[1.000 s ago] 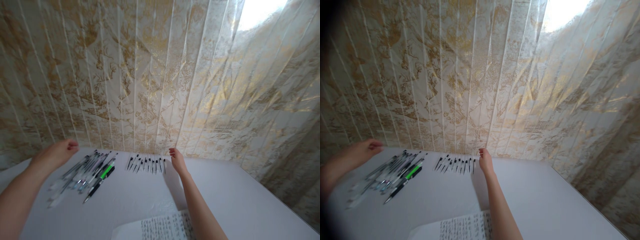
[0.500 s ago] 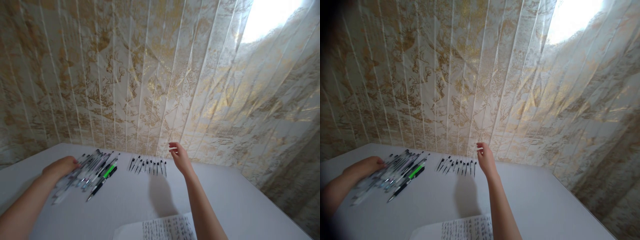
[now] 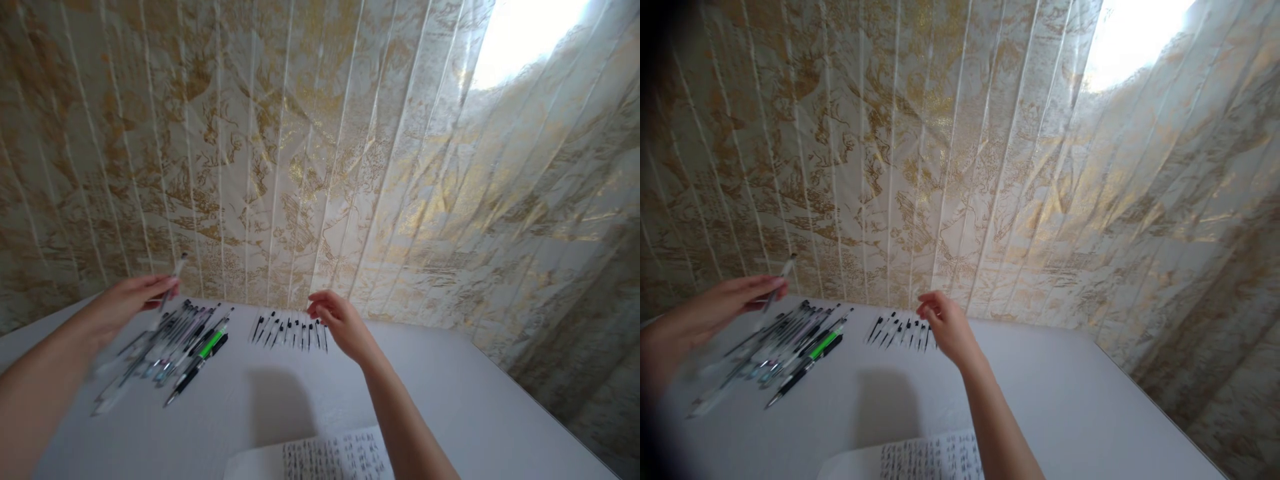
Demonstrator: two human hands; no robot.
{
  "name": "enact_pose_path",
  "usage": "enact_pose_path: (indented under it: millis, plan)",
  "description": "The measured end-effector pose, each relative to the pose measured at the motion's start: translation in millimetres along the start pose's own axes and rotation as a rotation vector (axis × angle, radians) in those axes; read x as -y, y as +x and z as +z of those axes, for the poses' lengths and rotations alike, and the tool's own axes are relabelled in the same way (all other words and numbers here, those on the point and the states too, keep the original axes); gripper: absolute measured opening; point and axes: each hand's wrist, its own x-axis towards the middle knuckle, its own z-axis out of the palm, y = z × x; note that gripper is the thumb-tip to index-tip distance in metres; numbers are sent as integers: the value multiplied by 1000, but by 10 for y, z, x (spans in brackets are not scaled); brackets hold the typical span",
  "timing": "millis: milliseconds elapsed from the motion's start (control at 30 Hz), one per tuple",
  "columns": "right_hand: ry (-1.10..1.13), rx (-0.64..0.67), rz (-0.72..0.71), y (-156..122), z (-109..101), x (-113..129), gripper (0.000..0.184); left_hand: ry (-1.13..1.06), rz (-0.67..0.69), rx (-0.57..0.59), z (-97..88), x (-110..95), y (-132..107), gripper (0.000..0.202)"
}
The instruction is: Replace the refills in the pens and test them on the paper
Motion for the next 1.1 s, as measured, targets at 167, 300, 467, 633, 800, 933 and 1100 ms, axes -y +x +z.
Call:
enact_pose_path:
  millis: [167,300,467,633,800,933,1100]
  plan:
    - [385,147,77,-177,520,11,36,-845,-30,282,1142,-590,-468,29]
    - [756,127,244,-265,714,-31,42,-918,-77,459,1667,-607,-688,30]
    - [987,396,428,-333,653,61,31,-1005,-77,294,1466,-603,-621,31]
    - [1042,458,381,-350,602,156,29,-1003,-27,264,1345,-653,-590,27]
    - [811,305,328,-303,616,58,37,-957,-51,189,1386,-605,-575,30]
    - [599,159,260,-252,585,-29,39,-934,-87,159,1406,-554,-534,33]
    - [508,250,322,-238,464,-27,54,-944,-97,158,1404,-555,-540,37]
